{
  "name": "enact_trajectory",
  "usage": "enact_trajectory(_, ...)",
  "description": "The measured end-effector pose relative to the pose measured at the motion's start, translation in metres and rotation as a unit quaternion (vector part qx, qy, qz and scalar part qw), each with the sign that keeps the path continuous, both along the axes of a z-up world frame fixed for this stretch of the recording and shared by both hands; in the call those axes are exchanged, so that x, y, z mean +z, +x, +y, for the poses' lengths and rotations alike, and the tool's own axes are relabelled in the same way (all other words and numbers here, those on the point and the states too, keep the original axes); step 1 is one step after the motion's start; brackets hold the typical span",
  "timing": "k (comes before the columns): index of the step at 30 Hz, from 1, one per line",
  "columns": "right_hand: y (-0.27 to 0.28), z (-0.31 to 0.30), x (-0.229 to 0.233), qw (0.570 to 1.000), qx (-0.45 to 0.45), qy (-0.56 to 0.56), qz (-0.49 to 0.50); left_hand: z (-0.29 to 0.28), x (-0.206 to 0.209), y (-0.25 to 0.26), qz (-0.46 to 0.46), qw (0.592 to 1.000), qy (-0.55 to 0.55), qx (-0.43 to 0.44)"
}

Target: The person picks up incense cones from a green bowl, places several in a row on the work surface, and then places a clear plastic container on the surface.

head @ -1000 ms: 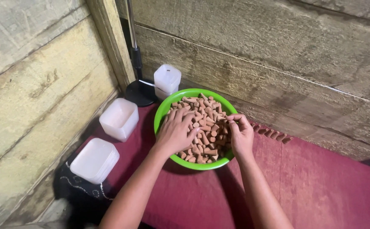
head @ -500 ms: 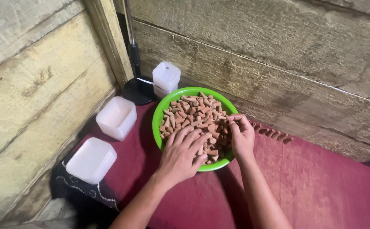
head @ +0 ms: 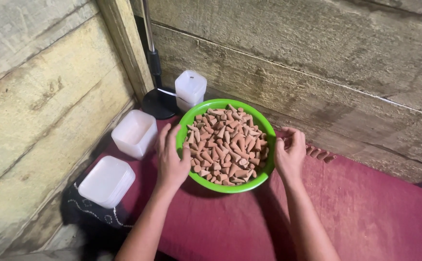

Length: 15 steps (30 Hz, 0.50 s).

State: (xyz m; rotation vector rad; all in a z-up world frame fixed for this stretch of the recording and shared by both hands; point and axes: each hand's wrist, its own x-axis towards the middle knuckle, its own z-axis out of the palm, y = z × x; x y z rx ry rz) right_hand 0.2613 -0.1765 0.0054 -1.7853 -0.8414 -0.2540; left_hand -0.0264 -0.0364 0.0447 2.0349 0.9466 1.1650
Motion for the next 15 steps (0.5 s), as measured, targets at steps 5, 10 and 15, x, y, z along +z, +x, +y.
enact_trajectory(5, -0.023, -0.011, 0.035, 0.959, 0.012, -0.208, 0.191, 0.014, -0.018, 0.006, -0.067, 0.961, -0.266, -0.012)
enact_trajectory(10, -0.024, -0.009, 0.007, 0.964, 0.029, -0.165, 0.208, 0.014, -0.044, 0.006, -0.11, 0.962, -0.248, 0.024)
enact_trajectory(15, -0.041, -0.022, 0.006, 0.953, 0.119, -0.037, 0.274, -0.015, -0.033, -0.025, -0.088, 0.971, -0.213, 0.066)
